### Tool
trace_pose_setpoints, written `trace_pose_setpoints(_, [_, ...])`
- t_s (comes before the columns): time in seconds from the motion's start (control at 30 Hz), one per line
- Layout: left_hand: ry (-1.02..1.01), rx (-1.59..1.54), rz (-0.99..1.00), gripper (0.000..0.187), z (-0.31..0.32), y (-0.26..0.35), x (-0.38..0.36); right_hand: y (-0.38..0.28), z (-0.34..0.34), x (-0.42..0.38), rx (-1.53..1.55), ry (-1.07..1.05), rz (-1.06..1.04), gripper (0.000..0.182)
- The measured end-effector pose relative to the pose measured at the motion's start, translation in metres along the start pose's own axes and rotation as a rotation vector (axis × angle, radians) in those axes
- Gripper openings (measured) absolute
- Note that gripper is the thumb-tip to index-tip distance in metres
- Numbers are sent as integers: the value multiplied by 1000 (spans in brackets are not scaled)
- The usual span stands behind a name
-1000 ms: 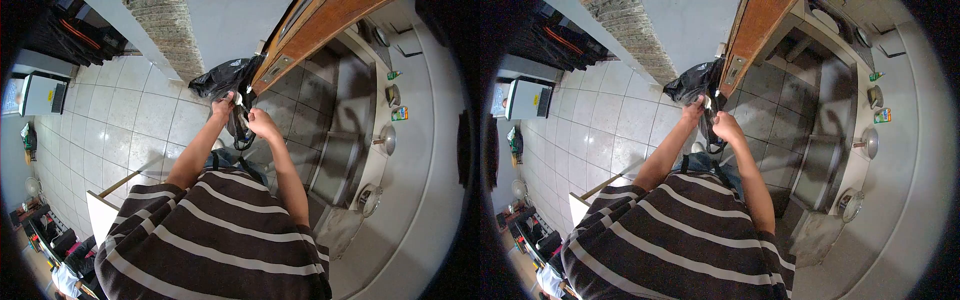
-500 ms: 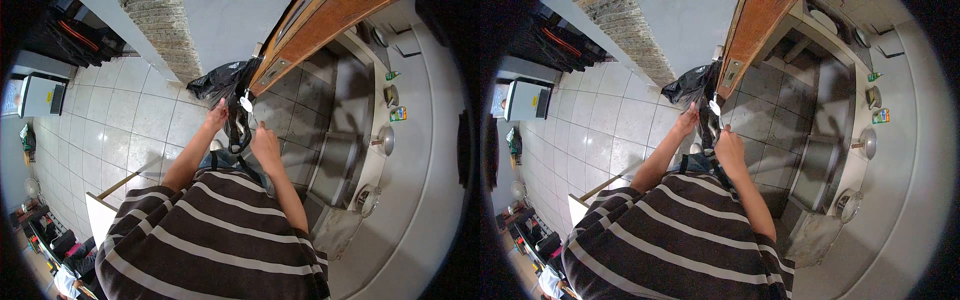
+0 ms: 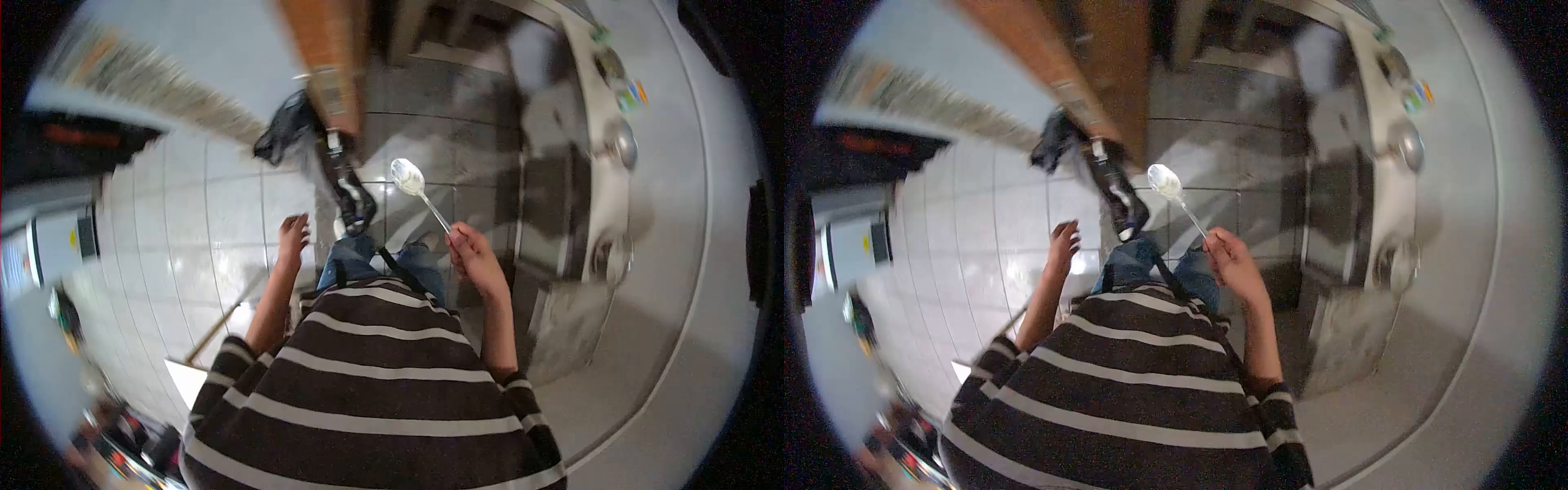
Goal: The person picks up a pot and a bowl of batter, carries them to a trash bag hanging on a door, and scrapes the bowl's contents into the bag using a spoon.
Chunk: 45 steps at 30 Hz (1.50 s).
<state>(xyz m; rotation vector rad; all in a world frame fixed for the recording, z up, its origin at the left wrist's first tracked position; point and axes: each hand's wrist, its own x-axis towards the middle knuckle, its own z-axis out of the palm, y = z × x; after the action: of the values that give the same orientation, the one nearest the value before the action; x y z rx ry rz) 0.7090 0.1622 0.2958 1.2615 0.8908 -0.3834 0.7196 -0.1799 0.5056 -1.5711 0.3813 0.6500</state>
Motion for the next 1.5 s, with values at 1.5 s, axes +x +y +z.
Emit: trace_pose_setpoints(1.5, [-1152, 617, 258, 56, 766, -140, -228, 254, -490, -187, 50, 1521, -52, 35])
